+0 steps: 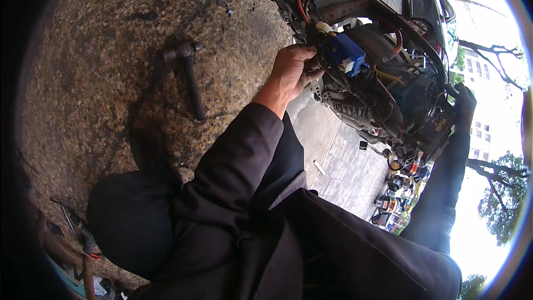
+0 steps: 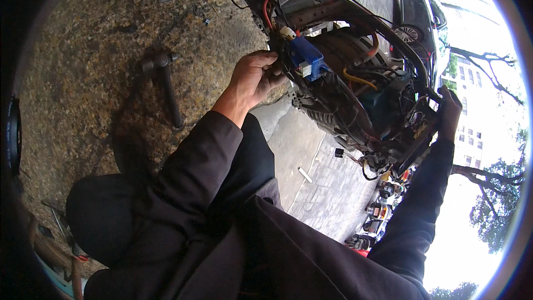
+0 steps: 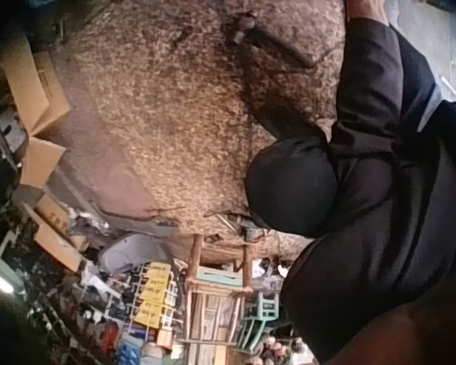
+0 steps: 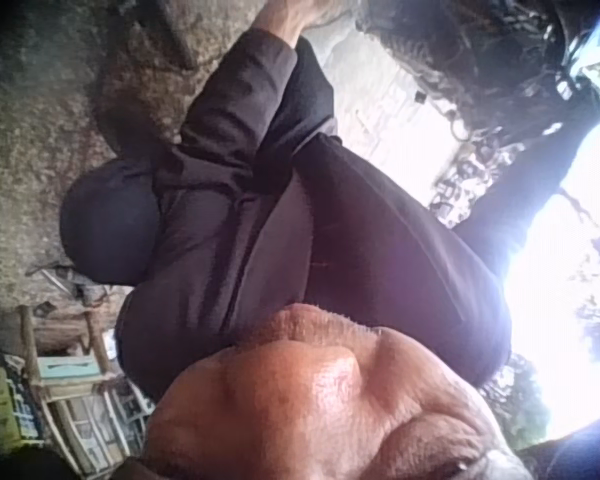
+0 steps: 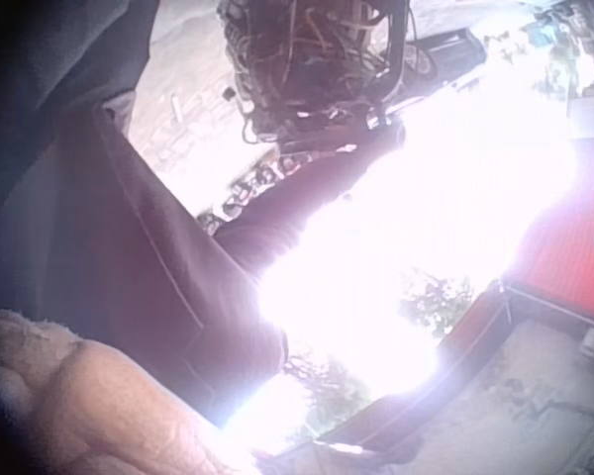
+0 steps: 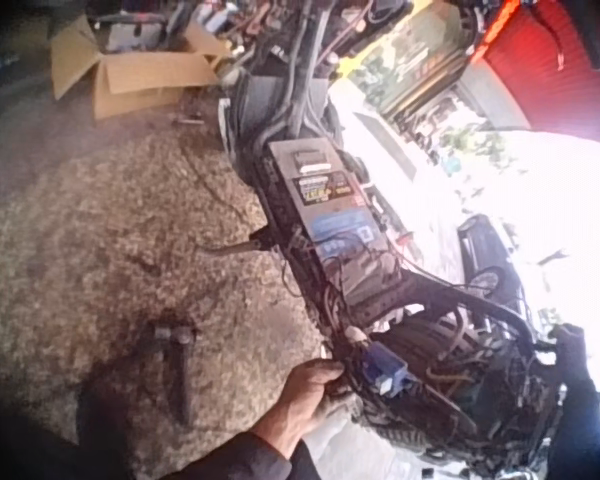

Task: The person works on the electrical system of a disassembled scooter, connecting wires and securing a blue component. They then walk through the workshop and use a cordless drill to fasten a front fender onto the scooter.

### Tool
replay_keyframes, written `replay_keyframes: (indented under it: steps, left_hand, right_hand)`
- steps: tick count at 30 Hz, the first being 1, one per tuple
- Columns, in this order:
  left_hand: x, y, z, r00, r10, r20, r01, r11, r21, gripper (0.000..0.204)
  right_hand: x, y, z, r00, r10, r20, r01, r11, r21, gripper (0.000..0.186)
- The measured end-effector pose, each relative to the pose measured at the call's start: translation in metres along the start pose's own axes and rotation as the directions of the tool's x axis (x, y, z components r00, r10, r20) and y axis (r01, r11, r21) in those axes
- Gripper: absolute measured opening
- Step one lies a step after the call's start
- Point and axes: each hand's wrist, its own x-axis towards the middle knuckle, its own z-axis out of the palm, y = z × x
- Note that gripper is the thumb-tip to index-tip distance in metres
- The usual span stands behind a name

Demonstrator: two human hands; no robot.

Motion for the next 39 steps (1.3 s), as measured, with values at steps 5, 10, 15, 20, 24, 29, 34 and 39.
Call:
replay_keyframes:
  steps: [5, 10, 15, 20, 24, 29, 34, 39]
  left_hand:
    - [0.003, 0.000, -0.003, 1.000, 0.013, -0.012, -0.014, 0.999, -0.047, 0.005]
    - [0.002, -0.001, -0.002, 1.000, 0.009, -0.017, -0.010, 0.998, -0.057, 0.005]
    - [0.003, 0.001, -0.004, 0.999, -0.023, 0.029, 0.026, 0.994, -0.102, 0.004]
    - [0.002, 0.000, -0.007, 0.998, -0.025, 0.066, 0.029, 0.998, -0.060, 0.003]
    - [0.003, -0.004, -0.009, 0.998, -0.023, 0.060, 0.025, 0.999, -0.040, 0.003]
    - [0.005, -0.003, -0.012, 0.990, -0.037, 0.139, 0.041, 0.999, -0.029, 0.005]
    - [0.002, -0.008, -0.010, 0.987, -0.088, 0.132, 0.095, 0.994, -0.053, 0.004]
    - [0.006, -0.012, -0.011, 0.986, -0.029, 0.163, 0.034, 0.999, -0.029, 0.004]
  right_hand:
    - [-0.004, -0.005, 0.002, 0.997, 0.074, 0.003, -0.074, 0.997, 0.032, 0.029]
    - [-0.008, -0.007, 0.002, 0.994, -0.104, 0.017, 0.105, 0.991, -0.088, 0.028]
    - [-0.007, -0.007, 0.002, 0.994, 0.099, 0.037, -0.104, 0.982, 0.157, 0.028]
    - [-0.006, -0.005, 0.002, 0.996, 0.063, 0.061, -0.070, 0.991, 0.111, 0.026]
    - [-0.006, -0.005, 0.001, 0.997, 0.077, 0.025, -0.078, 0.994, 0.081, 0.031]
    - [-0.005, -0.006, 0.002, 0.999, 0.034, 0.015, -0.034, 0.999, 0.012, 0.031]
    - [-0.007, -0.007, 0.002, 0.988, 0.142, 0.064, -0.153, 0.968, 0.200, 0.029]
    - [-0.006, -0.008, 0.001, 0.997, 0.074, 0.037, -0.075, 0.997, 0.032, 0.031]
